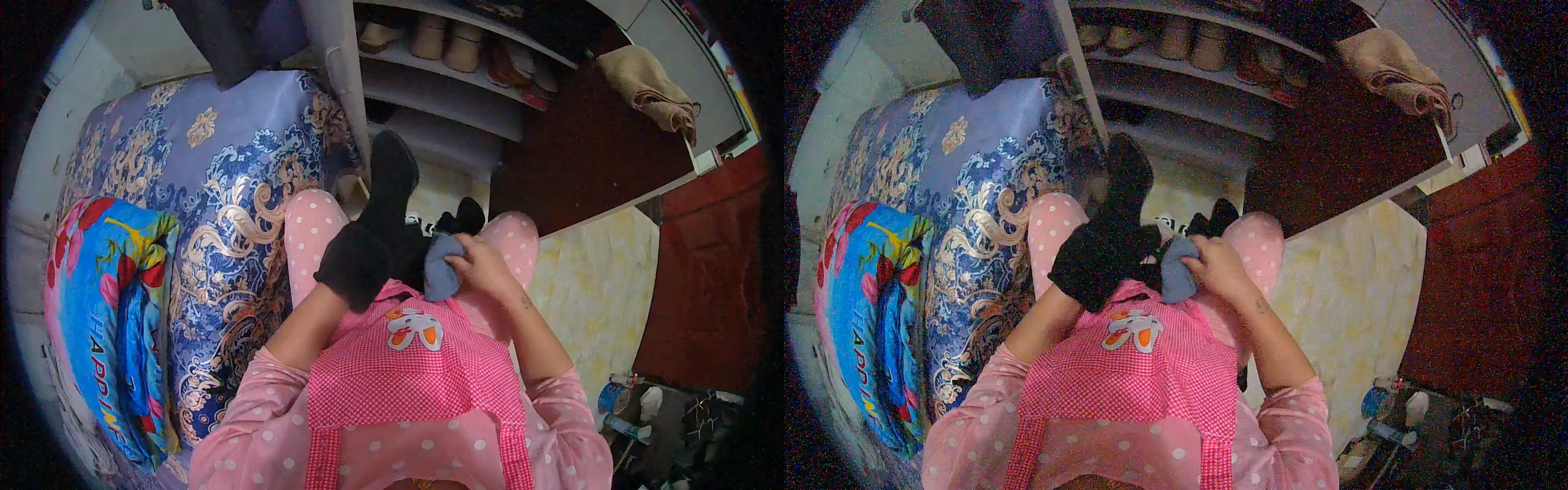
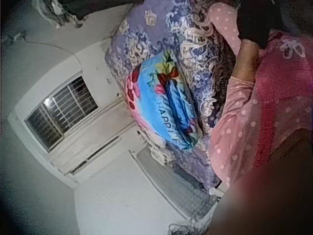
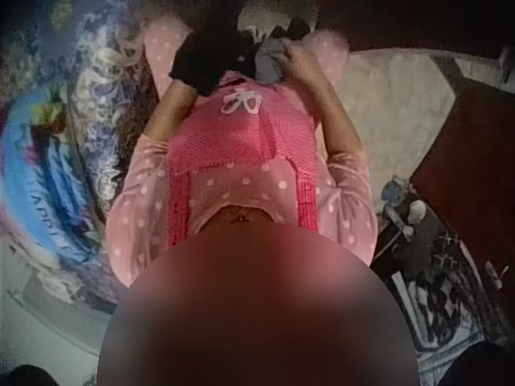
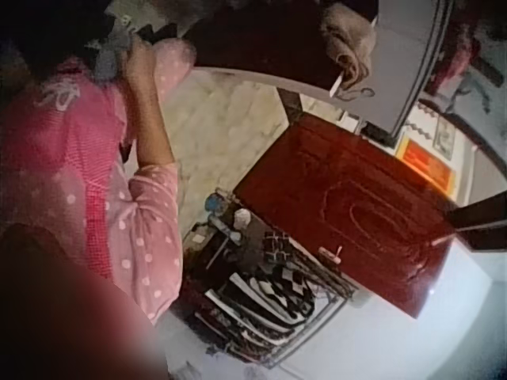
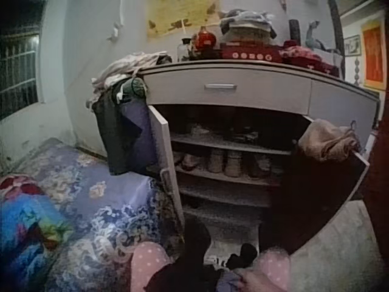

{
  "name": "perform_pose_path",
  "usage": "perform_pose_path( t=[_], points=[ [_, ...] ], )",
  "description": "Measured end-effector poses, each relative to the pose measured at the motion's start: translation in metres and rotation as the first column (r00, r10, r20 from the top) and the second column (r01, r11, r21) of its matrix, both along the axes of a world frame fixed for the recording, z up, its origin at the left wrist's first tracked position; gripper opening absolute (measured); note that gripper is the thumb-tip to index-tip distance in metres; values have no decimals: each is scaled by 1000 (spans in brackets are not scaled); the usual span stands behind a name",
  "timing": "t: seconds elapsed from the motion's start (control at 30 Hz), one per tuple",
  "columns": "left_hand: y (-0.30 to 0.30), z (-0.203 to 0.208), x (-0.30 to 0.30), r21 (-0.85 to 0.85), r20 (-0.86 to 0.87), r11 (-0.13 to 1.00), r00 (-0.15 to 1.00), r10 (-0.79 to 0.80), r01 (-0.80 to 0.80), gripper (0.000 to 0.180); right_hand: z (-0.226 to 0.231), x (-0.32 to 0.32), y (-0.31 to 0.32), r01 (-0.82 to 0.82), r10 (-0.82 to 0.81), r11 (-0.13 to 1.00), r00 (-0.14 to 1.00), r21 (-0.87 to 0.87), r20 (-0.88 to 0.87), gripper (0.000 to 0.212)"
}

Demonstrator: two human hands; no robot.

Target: The person sits on the floor in front of an open shoe cabinet and wipes several pairs of shoes with a yellow cloth. They handle a beige flat, a black boot, and a white flat with a panda design, wiping each one and returning them to the cabinet.

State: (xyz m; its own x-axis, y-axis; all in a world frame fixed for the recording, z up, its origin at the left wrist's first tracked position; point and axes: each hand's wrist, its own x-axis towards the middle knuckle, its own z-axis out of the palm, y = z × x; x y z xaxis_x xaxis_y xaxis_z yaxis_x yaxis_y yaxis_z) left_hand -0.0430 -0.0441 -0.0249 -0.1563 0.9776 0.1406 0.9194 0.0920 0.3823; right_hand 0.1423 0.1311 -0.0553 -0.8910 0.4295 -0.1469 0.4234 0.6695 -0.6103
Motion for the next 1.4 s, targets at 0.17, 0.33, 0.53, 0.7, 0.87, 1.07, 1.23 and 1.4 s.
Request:
perform_pose_path(
  t=[0.17,0.33,0.53,0.7,0.87,1.07,1.23,1.4],
  points=[
    [11,3,-7,5,-3,1000,1000,-19,19,24,53,37,8,133,-360,827,871,-547,-333,54],
    [16,4,-4,2,-3,999,999,-32,32,24,72,111,34,392,-473,758,880,-521,-26,62],
    [35,3,0,2,-3,998,998,-62,62,23,77,125,18,268,-332,823,942,500,42,58],
    [47,7,1,11,-33,998,998,-58,58,23,100,43,-6,141,-71,966,951,217,-301,55],
    [49,37,-3,-27,-127,1000,992,-5,1,22,32,-14,-42,-58,37,996,965,-73,-259,84],
    [48,75,-4,24,-240,1000,971,0,6,20,-33,-59,-34,-19,-601,-242,788,-970,134,68],
    [77,76,-6,-210,27,973,994,108,-100,50,-20,-98,-37,-182,-798,-433,533,-883,282,44],
    [103,35,-25,-34,71,996,994,-80,83,32,-33,-127,8,-183,-857,-368,447,-912,256,44]
  ],
)
